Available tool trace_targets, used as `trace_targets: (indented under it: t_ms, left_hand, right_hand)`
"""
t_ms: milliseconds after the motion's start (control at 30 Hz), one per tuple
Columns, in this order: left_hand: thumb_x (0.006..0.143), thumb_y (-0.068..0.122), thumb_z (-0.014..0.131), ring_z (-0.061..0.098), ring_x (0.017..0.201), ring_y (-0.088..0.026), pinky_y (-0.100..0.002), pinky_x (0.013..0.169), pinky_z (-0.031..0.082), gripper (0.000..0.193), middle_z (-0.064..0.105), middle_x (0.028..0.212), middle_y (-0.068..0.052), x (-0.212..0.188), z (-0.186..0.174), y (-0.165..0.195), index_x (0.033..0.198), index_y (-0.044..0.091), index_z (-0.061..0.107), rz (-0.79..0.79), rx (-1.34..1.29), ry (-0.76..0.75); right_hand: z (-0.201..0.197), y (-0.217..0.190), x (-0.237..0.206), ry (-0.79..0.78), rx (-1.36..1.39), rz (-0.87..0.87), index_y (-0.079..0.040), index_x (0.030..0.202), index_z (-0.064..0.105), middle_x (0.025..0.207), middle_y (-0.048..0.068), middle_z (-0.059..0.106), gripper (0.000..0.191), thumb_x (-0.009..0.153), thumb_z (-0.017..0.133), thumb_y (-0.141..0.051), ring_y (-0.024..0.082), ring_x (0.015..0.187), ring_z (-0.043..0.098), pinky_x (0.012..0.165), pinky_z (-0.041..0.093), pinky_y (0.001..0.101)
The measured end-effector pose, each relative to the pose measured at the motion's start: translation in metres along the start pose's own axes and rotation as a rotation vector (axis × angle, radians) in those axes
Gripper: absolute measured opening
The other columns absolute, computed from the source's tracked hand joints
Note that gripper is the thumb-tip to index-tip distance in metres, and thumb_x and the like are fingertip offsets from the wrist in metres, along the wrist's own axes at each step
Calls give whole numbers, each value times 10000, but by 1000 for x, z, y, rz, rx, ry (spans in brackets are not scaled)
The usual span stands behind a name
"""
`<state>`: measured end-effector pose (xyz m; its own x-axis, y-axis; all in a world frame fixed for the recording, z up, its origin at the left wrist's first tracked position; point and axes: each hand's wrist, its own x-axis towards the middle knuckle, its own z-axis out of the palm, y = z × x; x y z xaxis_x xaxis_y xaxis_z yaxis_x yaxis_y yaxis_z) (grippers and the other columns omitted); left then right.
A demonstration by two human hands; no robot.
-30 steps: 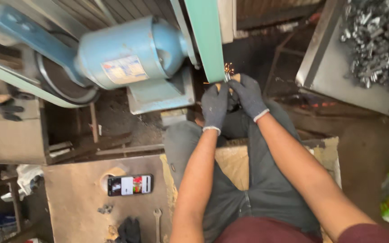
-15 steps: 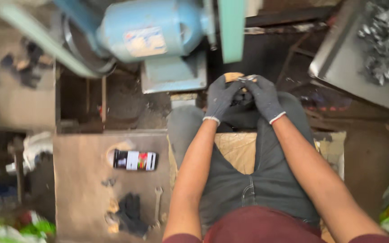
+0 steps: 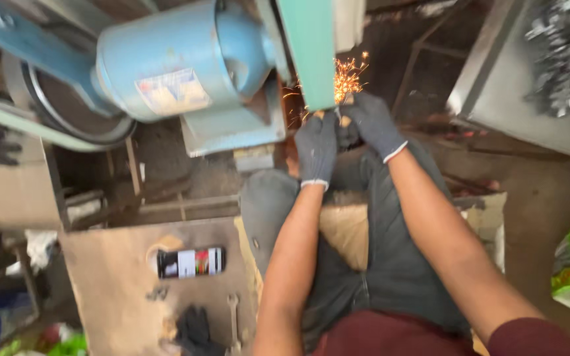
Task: The person sits at a bench grinder and grinds small metal workpieces against the spinning wheel, producing sparks, then turns each piece to grind other sides. Finished pieces are placed on a metal tray holding a pile of similar ground parts.
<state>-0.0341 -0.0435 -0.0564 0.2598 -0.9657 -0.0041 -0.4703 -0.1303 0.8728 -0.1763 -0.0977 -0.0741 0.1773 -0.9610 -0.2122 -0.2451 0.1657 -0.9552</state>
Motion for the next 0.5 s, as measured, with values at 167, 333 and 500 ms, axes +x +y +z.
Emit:
trace_targets:
  t_ms: [167, 333, 500]
  left_hand:
    - [995, 206, 627, 733, 819, -328, -382, 713, 537, 225, 732, 877, -221, -2, 1, 7, 1048, 22, 745, 94, -17, -3]
    - [965, 139, 700, 699, 683, -191, -323, 593, 550, 227, 737, 864, -160, -24, -24, 16, 1014, -81, 729, -386, -704, -118]
    - [921, 90, 688, 703, 739, -108, -245, 673, 576, 306, 763, 972, -80, -26, -46, 31, 1197, -42, 709, -341, -794, -231]
  right_hand:
    - [-14, 1, -26, 124, -129, -398, 17, 1119, 711, 1004, 158, 725, 240, 953, 629, -137, 237, 922, 719, 822, 545, 340]
    - [-6, -14, -62, 148, -419, -487, -8, 1140, 736, 1044, 174, 719, 245, 940, 700, -146, 302, 970, 680, 840, 513, 407]
    - [-11, -37, -81, -185, 402, 59, -13, 1322, 663, 870, 77, 708, 387, 943, 638, -86, 131, 607, 618, 557, 522, 291]
